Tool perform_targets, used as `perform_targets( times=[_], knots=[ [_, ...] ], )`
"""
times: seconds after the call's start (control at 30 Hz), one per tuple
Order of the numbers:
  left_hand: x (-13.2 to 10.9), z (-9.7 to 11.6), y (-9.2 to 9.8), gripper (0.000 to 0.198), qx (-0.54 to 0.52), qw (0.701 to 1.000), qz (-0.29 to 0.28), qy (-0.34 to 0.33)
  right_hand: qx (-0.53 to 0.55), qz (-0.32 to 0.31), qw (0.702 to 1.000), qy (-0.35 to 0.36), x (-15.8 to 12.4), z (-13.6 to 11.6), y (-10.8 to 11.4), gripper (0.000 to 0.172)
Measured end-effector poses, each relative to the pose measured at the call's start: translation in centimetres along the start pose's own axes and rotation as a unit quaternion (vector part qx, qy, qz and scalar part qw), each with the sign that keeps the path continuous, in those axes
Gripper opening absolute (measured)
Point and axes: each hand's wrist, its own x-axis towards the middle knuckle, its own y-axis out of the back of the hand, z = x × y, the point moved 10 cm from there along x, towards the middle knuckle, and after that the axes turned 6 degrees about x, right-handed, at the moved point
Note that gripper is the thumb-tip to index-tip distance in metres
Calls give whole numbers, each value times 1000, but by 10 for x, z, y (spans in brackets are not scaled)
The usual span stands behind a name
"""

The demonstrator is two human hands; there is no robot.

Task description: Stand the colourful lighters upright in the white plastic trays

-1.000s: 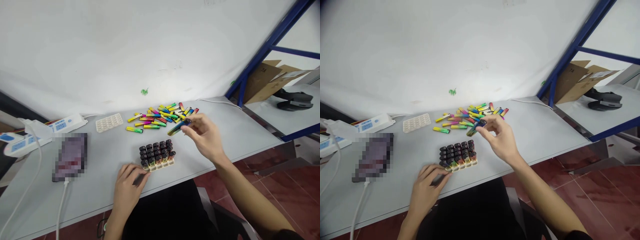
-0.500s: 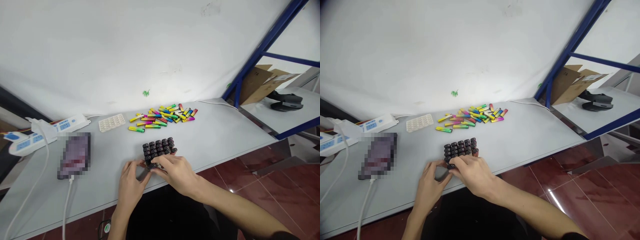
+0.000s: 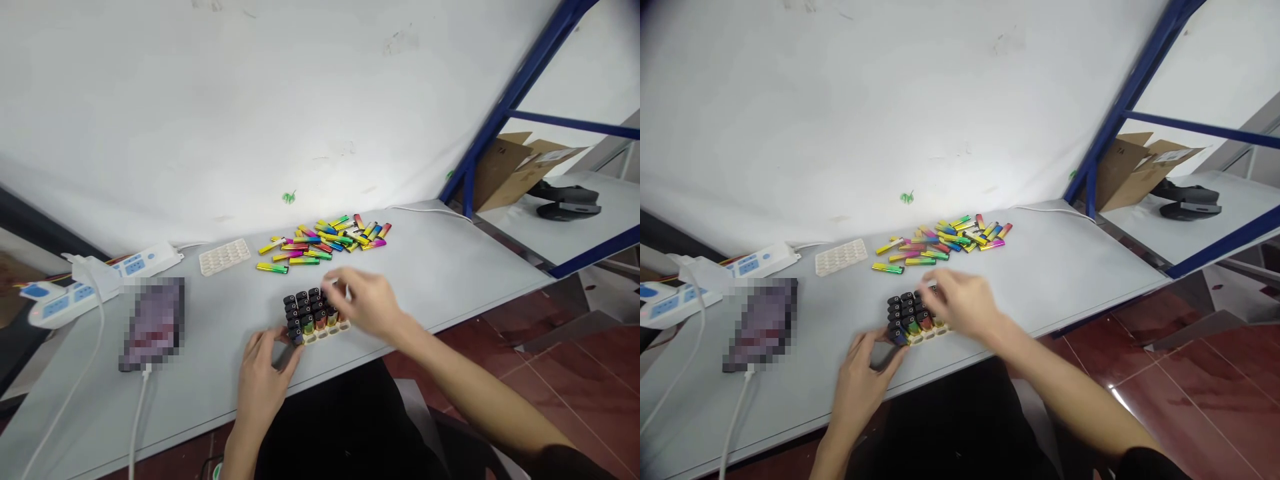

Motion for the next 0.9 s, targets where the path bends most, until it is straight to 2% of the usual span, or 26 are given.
perform_targets(
  times=[0.07,0.17,0.23,0.3,0.43,0.53,0.6,0.67,0.77,0.9],
  knots=[
    [0,0,0,24,6,1000,-5,5,-38,23,995,-91,22,59,9,24],
    [0,-3,0,27,15,1000,-12,19,-130,2,975,-183,43,144,3,24],
    [0,-4,-1,31,19,999,-16,27,-180,-37,964,-194,48,183,-11,26],
    [0,-6,-1,36,21,999,-17,36,-201,-56,960,-187,46,206,-24,29],
    [0,-12,-2,43,29,997,-23,68,-167,-17,970,-175,37,217,-27,24],
    [0,-18,-3,47,35,994,-30,99,-34,39,980,-194,33,216,-19,17],
    [-1,-21,-3,47,35,992,-36,116,90,59,969,-221,31,215,-19,17],
    [-1,-21,-3,47,31,991,-34,123,217,56,943,-245,29,211,-26,21],
    [-1,-20,0,47,20,990,-20,137,379,42,883,-273,25,199,-41,23],
    [-1,-16,3,47,10,989,-16,146,491,43,811,-315,20,190,-55,19]
  ],
)
